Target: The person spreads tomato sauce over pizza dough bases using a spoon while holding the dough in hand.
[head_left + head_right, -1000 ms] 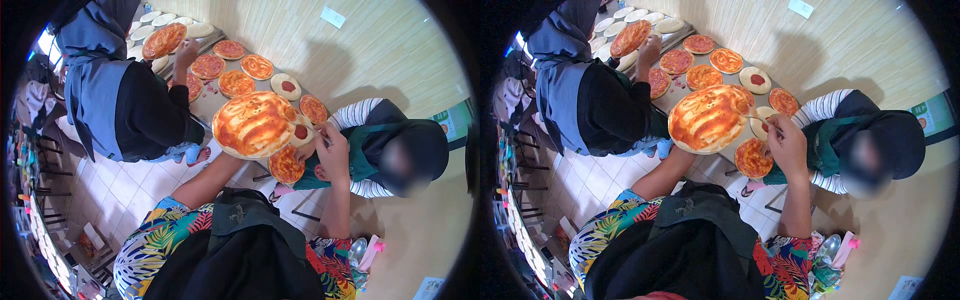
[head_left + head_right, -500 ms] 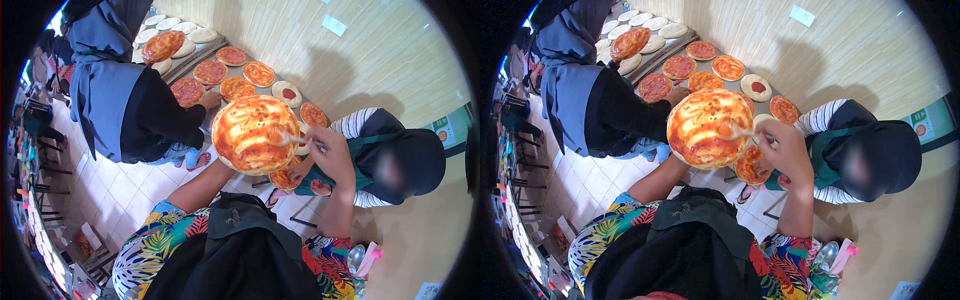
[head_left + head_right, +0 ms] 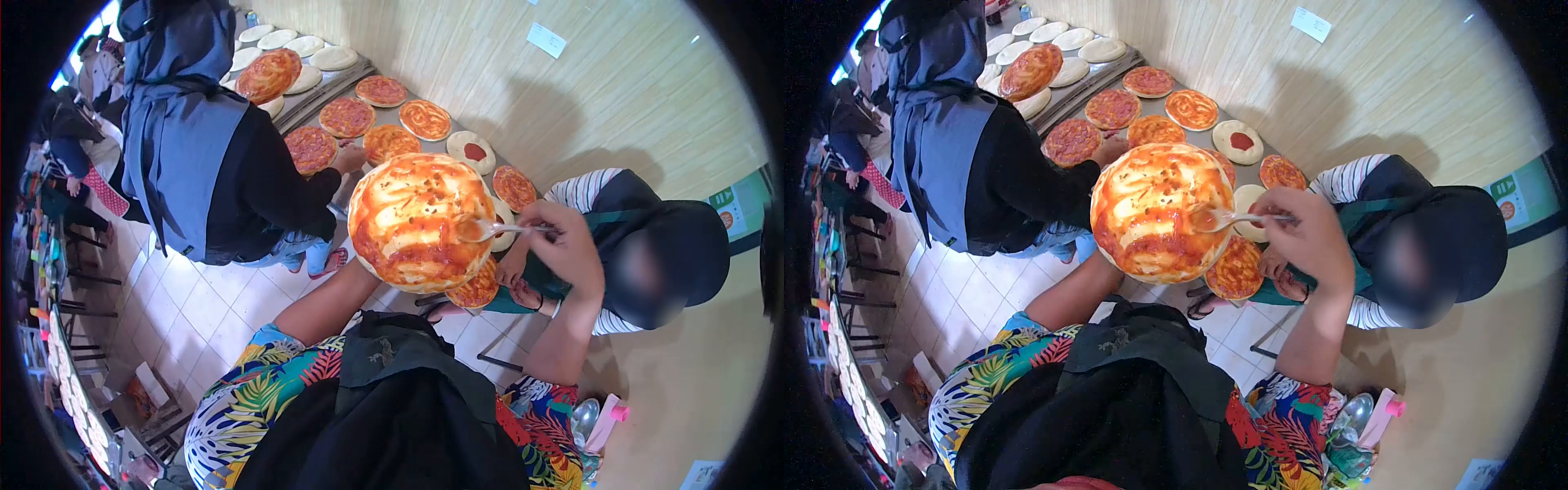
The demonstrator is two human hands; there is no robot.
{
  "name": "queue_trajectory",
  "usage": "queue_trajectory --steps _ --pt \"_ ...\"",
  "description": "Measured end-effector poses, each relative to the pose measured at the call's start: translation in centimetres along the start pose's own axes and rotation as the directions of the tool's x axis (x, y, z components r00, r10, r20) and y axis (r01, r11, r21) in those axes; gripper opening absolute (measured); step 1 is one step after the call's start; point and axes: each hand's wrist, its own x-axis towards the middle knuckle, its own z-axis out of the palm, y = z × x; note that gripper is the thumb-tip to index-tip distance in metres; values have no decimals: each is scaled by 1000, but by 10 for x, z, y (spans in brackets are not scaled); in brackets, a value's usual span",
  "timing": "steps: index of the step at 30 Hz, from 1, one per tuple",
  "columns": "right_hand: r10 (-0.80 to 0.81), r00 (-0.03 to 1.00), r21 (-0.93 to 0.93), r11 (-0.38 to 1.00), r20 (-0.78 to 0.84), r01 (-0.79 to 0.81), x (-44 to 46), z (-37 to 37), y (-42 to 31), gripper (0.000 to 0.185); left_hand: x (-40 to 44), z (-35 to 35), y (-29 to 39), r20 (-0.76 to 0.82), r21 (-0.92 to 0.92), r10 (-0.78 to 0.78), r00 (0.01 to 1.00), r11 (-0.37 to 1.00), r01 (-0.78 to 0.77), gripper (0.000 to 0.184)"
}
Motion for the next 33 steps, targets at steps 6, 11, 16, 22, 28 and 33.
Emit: queue_trajectory --steps 6,11,16,22,28,33 --pt "-39 977 -32 999 -208 33 37 23 13 16 -1 -24 2 -65 6 -25 998 1000 25 56" --pt "51 998 -115 992 -25 -54 19 42 -12 17 1 -23 -3 -67 31 19 998 999 -17 59" --pt "226 925 -35 968 -305 -248 -5 53 0 13 6 -32 -4 -116 42 95 989 995 -91 58" --pt "103 950 -97 986 -295 -137 -9 90 -27 10 28 -36 -7 -102 62 83 991 995 -77 57" --pt "155 897 -149 960 -415 -235 -30 81 -7 12 38 -38 -13 -80 85 79 994 994 -73 56" --pt "56 944 -182 976 -324 -121 -21 110 -20 13 45 -42 -5 -90 88 64 994 995 -56 55"
